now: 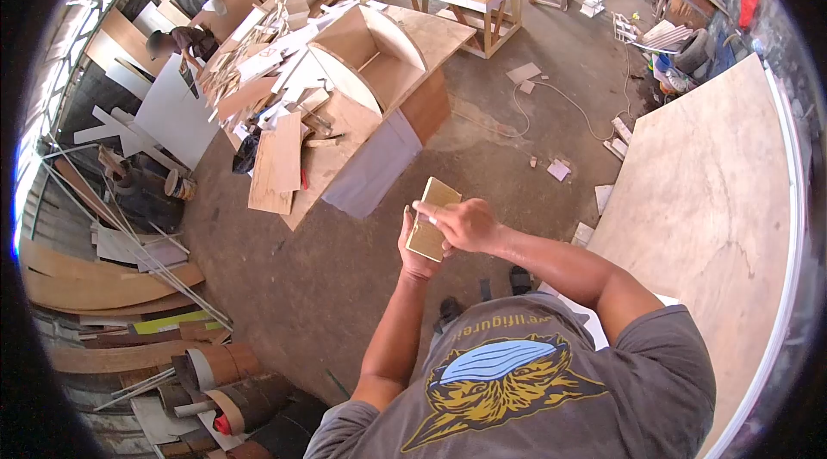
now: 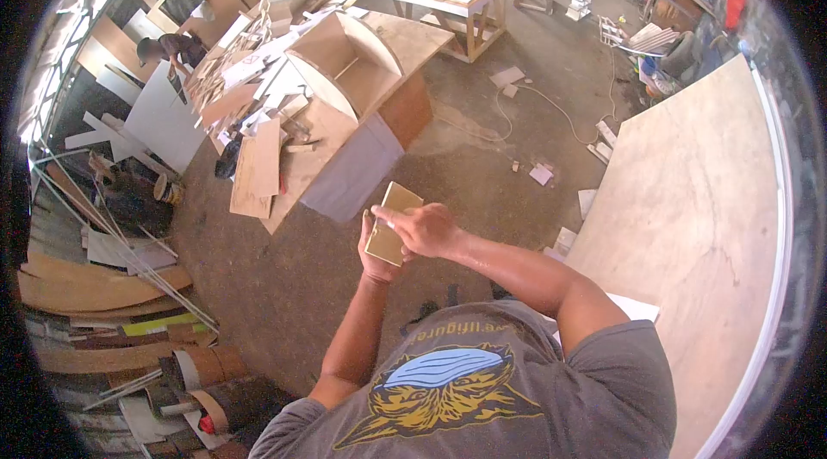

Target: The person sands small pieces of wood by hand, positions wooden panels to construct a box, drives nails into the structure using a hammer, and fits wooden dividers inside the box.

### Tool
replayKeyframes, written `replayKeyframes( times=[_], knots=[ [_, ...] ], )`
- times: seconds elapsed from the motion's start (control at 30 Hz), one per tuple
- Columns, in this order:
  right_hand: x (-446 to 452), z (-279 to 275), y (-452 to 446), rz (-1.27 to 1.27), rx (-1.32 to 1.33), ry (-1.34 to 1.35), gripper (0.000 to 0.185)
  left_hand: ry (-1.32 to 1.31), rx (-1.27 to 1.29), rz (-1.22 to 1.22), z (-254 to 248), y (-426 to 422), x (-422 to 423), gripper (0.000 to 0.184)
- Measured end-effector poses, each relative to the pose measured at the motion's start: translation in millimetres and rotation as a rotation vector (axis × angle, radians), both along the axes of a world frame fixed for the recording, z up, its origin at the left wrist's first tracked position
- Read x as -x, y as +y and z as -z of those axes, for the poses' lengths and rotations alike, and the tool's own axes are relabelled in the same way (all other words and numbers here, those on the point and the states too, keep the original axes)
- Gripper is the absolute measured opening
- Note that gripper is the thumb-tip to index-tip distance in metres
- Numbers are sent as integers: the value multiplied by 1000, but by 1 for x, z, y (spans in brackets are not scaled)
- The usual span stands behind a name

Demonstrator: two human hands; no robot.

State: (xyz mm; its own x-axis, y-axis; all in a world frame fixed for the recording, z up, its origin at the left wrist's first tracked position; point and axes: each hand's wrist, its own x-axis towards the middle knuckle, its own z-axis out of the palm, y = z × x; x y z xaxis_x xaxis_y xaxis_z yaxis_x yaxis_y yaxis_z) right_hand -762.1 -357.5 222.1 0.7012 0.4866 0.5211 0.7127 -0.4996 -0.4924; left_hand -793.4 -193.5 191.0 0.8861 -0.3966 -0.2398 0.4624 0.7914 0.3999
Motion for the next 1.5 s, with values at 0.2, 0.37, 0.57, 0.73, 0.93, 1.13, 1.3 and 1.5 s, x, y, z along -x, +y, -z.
replayKeyframes(
  times=[0.2, 0.37, 0.57, 0.73, 0.93, 1.13, 1.3, 1.5],
  knots=[
    [-6, -4, 4, 56, 10, 60, 43, 6, -6, -21, -1, -1, -1, 75],
    [-22, -4, 10, 177, -43, 119, 45, -42, 64, -1, -6, 7, 2, 74],
    [-14, -4, 29, 54, 24, 103, 45, -84, 90, -19, 8, 26, 4, 75],
    [-20, 6, 63, 75, 3, 126, 45, -62, -42, -83, 14, 58, 21, 73],
    [7, 20, 138, -65, 175, 210, 45, -1, 8, -171, 27, 135, 47, 69],
    [-1, 19, 211, -138, 218, 246, 45, 75, -13, -251, 24, 198, 45, 67],
    [-32, 6, 230, -6, 122, 217, 44, -104, 7, -168, 31, 220, 26, 67],
    [-78, 33, 230, 20, -86, 80, 45, 5, 50, -162, 42, 217, -35, 63]
  ],
)
